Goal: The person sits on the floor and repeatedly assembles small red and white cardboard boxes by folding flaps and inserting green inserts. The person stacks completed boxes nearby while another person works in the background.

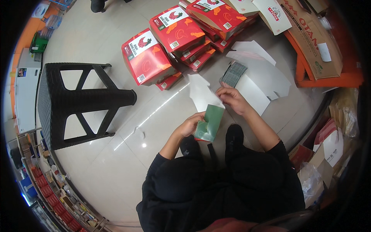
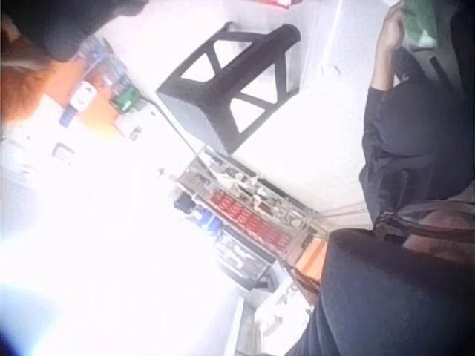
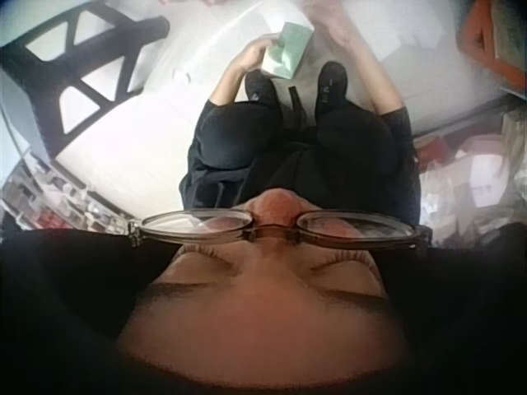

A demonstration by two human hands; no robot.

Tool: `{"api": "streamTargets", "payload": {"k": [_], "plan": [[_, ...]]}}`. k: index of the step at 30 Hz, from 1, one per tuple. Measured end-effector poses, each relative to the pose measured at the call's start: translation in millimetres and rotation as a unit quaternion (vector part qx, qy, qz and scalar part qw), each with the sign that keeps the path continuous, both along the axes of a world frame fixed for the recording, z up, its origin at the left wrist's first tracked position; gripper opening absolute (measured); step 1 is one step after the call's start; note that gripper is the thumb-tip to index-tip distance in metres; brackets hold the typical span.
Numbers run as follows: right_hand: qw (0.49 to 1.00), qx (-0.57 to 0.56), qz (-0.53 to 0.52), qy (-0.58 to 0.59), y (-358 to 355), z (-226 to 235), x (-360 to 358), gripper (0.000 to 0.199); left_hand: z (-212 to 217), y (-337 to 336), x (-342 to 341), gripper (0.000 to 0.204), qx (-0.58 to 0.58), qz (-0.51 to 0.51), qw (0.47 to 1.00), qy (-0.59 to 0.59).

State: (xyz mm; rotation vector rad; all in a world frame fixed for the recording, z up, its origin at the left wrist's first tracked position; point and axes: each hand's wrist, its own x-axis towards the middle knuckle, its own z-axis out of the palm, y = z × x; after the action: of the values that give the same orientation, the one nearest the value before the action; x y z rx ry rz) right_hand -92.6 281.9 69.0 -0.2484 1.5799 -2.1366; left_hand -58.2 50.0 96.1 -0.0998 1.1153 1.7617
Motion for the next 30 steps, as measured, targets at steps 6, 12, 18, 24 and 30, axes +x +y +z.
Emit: {"api": "streamTargets", "payload": {"k": [6,12,18,24,30], "plan": [[0.95,0.234,0.14,0.152,-16,47,-1,0.03,-18,-12,-1,0.041,-0.119,-0.074,0.988,0.07],[0.883,0.413,-0.024,0.221,-24,25,23,0.03,35,-5,6,0.06,-0.37,-0.141,0.815,0.424],[0.907,0.365,-0.116,0.177,-33,14,32,0.028,29,-5,31,0.052,-0.391,-0.105,0.677,0.615],[0.915,0.363,-0.108,0.139,-33,14,38,0.024,18,1,33,0.043,-0.28,0.034,0.801,0.528],[0.926,0.329,-0.059,0.179,-27,10,38,0.018,12,2,28,0.047,-0.241,0.017,0.785,0.571]]}}
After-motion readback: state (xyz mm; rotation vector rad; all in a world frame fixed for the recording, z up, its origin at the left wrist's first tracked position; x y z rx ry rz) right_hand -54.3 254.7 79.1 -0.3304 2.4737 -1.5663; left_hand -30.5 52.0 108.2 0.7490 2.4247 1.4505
